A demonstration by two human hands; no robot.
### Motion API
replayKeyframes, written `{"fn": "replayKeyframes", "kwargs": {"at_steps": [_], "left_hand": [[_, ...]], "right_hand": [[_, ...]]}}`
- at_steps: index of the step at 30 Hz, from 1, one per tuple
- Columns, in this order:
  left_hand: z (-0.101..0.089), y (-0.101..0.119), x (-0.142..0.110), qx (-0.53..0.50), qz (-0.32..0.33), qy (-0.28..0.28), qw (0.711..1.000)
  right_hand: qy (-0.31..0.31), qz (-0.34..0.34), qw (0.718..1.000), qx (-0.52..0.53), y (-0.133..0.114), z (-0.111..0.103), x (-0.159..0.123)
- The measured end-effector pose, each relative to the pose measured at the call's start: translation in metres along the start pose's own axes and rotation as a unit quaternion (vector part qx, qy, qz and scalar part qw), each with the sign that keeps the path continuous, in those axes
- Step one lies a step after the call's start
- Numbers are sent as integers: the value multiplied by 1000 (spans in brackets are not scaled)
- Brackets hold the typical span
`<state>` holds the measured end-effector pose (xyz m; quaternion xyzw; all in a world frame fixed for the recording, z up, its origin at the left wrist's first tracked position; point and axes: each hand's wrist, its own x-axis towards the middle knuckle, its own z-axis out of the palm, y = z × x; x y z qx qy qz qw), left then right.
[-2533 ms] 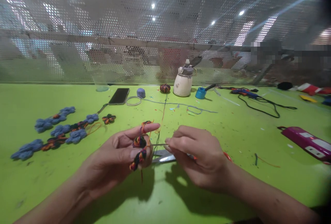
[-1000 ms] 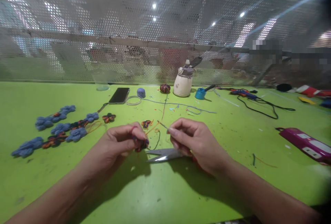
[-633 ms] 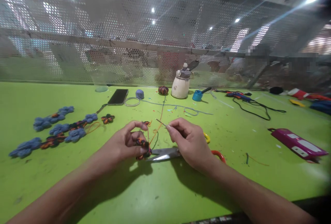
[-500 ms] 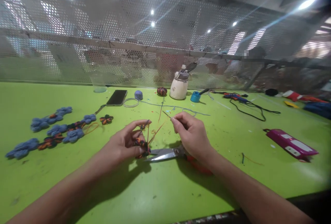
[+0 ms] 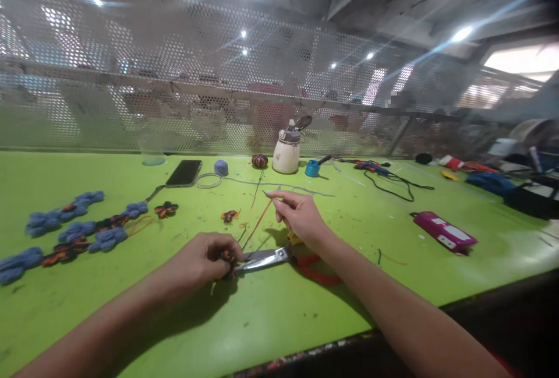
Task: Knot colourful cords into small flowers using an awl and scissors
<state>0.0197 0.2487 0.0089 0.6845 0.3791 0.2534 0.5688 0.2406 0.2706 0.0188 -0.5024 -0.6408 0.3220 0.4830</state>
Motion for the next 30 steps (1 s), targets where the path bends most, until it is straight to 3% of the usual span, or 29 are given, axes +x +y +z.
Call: {"fn": "replayKeyframes", "kwargs": {"at_steps": [7, 9, 12, 15, 21, 25, 30], "left_hand": [[-7, -1, -1, 25, -6, 14, 1000], [-11, 1, 0, 57, 33, 15, 998], [-12, 7, 2, 94, 106, 108, 984], [-5, 16, 3, 93, 85, 213, 969], [22, 30, 10, 68, 79, 136, 985], [31, 29, 22, 56, 77, 162, 982], [26, 12, 39, 50, 87, 194, 976]], "right_hand": [[-25, -10, 1000, -12, -14, 3, -11], [-33, -32, 999, -28, -16, 5, -13], [-39, -53, 996, -55, -16, 9, -17], [-50, -64, 994, -74, -18, 14, -22], [-28, -114, 983, -141, -21, 19, -27], [-13, -122, 978, -166, -20, 16, -27], [-30, -104, 980, -167, -17, 21, -27]]}}
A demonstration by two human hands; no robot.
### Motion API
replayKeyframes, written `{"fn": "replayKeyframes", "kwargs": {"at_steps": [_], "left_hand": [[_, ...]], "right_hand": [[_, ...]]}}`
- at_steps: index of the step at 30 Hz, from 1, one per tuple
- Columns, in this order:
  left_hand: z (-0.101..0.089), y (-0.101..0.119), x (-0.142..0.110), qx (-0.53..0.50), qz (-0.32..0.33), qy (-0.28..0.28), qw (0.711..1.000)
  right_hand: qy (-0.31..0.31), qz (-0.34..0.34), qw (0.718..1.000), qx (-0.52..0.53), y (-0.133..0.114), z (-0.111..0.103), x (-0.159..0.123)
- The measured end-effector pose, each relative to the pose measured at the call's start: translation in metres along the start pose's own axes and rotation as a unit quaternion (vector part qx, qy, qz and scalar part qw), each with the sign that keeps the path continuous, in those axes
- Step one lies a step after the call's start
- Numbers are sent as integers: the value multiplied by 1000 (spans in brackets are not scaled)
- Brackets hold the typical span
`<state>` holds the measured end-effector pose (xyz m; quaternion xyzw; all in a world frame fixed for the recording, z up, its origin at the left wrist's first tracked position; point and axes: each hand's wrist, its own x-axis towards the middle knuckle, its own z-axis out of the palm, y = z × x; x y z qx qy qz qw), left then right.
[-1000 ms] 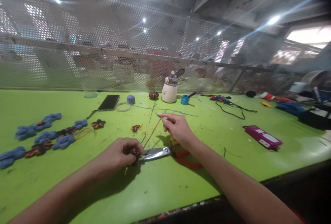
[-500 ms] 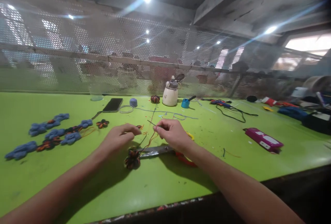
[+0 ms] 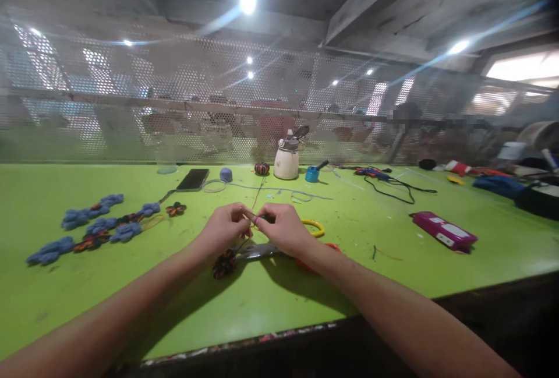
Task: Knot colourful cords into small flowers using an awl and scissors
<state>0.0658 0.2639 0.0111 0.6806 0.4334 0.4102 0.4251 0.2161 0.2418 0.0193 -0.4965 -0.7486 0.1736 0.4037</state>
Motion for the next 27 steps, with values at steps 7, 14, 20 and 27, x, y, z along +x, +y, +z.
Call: {"fn": "replayKeyframes", "kwargs": {"at_steps": [7, 14, 20, 27], "left_hand": [[-15, -5, -8, -7, 78, 137, 987], [-3, 3, -24, 41, 128, 35, 990], [5, -10, -17, 64, 76, 31, 995], [8, -9, -15, -52, 42, 28, 997]], "right_hand": [[-33, 123, 987, 98, 5, 13, 0], [14, 120, 991, 59, 12, 13, 6], [52, 82, 995, 12, 10, 11, 6], [55, 52, 997, 23, 9, 13, 6]]}}
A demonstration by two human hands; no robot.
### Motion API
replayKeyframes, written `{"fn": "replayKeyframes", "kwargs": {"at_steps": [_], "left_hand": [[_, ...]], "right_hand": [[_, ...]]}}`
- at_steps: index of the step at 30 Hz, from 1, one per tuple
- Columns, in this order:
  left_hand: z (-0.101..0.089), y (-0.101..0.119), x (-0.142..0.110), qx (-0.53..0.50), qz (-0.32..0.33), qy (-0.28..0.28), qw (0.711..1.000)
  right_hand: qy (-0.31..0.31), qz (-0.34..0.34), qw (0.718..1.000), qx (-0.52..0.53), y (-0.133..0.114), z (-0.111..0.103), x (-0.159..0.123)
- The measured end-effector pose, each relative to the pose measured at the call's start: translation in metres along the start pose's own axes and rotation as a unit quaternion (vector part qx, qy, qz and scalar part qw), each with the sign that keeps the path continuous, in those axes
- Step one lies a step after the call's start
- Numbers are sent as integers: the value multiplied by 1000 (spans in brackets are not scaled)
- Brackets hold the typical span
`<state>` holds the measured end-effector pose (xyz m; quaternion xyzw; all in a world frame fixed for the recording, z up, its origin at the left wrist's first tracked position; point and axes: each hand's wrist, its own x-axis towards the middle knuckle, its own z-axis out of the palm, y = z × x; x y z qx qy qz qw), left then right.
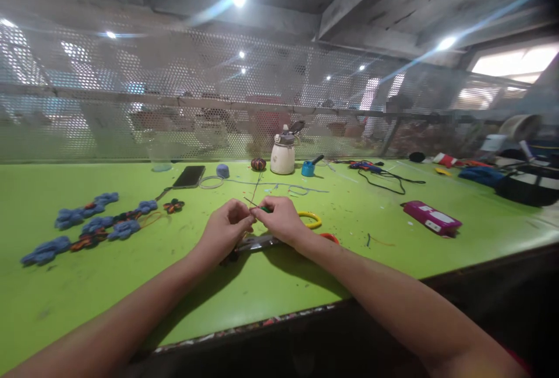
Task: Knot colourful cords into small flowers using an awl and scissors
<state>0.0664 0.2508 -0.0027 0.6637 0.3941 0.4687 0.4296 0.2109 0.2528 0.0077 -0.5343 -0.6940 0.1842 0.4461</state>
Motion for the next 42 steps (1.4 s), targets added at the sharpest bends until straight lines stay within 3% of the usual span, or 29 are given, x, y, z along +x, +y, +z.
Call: {"fn": "replayKeyframes", "kwargs": {"at_steps": [10, 15, 17, 20, 26, 29, 33, 37, 39, 42], "left_hand": [[-1, -4, -6, 202, 30, 5, 979], [-4, -7, 1, 242, 11, 35, 970], [-6, -10, 4, 221, -2, 45, 974], [-8, -12, 8, 109, -17, 84, 990], [-14, -5, 14, -74, -3, 140, 987], [-20, 0, 15, -132, -53, 133, 981], [-27, 3, 14, -81, -82, 126, 985], [-29, -2, 17, -81, -106, 99, 986], [-27, -4, 19, -101, -125, 75, 984], [-27, -2, 20, -144, -136, 55, 979]], "right_hand": [[5, -49, 999, -8, -2, 1, -4], [-5, -60, 998, -27, -1, 0, -4], [-57, -88, 994, -17, -3, -1, -7], [-133, -173, 974, -51, -9, -2, -16], [-161, -269, 935, -166, -17, -4, -27], [-146, -242, 939, -195, -12, -15, -14], [-153, -113, 946, -262, -6, -36, 6], [-164, -64, 967, -183, -20, -43, 3], [-194, -56, 973, -110, -34, -41, -6], [-232, -112, 963, -76, -49, -39, -12]]}}
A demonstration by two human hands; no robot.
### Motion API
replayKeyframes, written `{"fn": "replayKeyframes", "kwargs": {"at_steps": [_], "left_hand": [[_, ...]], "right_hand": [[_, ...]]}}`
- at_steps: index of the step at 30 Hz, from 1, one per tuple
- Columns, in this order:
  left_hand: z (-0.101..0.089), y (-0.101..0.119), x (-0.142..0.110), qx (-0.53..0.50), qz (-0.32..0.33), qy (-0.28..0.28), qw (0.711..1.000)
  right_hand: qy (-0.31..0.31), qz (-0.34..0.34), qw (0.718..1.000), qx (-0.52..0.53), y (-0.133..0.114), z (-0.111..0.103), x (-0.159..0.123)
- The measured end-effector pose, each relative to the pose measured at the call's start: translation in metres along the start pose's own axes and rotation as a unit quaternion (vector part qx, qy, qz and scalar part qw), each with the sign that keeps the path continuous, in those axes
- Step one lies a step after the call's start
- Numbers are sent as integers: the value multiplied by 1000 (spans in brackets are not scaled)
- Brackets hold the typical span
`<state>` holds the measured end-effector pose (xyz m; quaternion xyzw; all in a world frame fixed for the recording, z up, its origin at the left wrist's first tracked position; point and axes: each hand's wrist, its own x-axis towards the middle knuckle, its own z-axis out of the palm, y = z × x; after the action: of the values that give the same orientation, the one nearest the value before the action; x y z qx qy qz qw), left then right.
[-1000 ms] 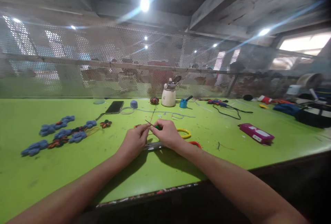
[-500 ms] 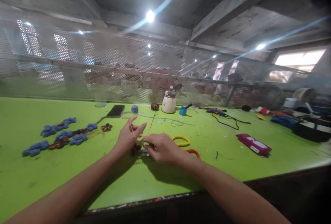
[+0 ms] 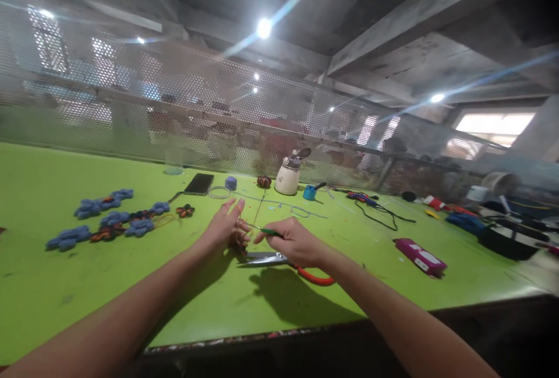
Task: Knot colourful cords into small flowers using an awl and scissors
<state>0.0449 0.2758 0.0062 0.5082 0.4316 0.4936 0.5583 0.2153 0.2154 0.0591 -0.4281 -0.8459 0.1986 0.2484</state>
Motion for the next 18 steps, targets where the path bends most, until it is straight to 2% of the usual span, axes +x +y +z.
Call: {"fn": "replayKeyframes", "kwargs": {"at_steps": [2, 3, 5, 6, 10, 13, 15, 18], "left_hand": [[-1, 7, -2, -41, 9, -18, 999], [-3, 12, -4, -55, 21, -23, 998], [-8, 25, -7, -52, 44, -35, 997], [-11, 32, -9, -33, 54, -37, 997], [-25, 58, -17, -24, 50, -123, 991], [-37, 70, -19, -42, 46, -160, 985], [-43, 73, -19, -31, 49, -161, 985], [-49, 71, -16, 57, 48, -135, 988]], "right_hand": [[35, -9, 999, -14, 6, -4, 4], [61, 14, 998, -25, 14, -7, 7], [86, 85, 986, -111, 39, -16, 15], [75, 103, 984, -128, 54, -21, 20], [0, 135, 980, -148, 101, -41, 41], [-1, 144, 976, -164, 118, -49, 79], [19, 160, 969, -186, 126, -49, 116], [40, 194, 954, -224, 139, -43, 173]]}}
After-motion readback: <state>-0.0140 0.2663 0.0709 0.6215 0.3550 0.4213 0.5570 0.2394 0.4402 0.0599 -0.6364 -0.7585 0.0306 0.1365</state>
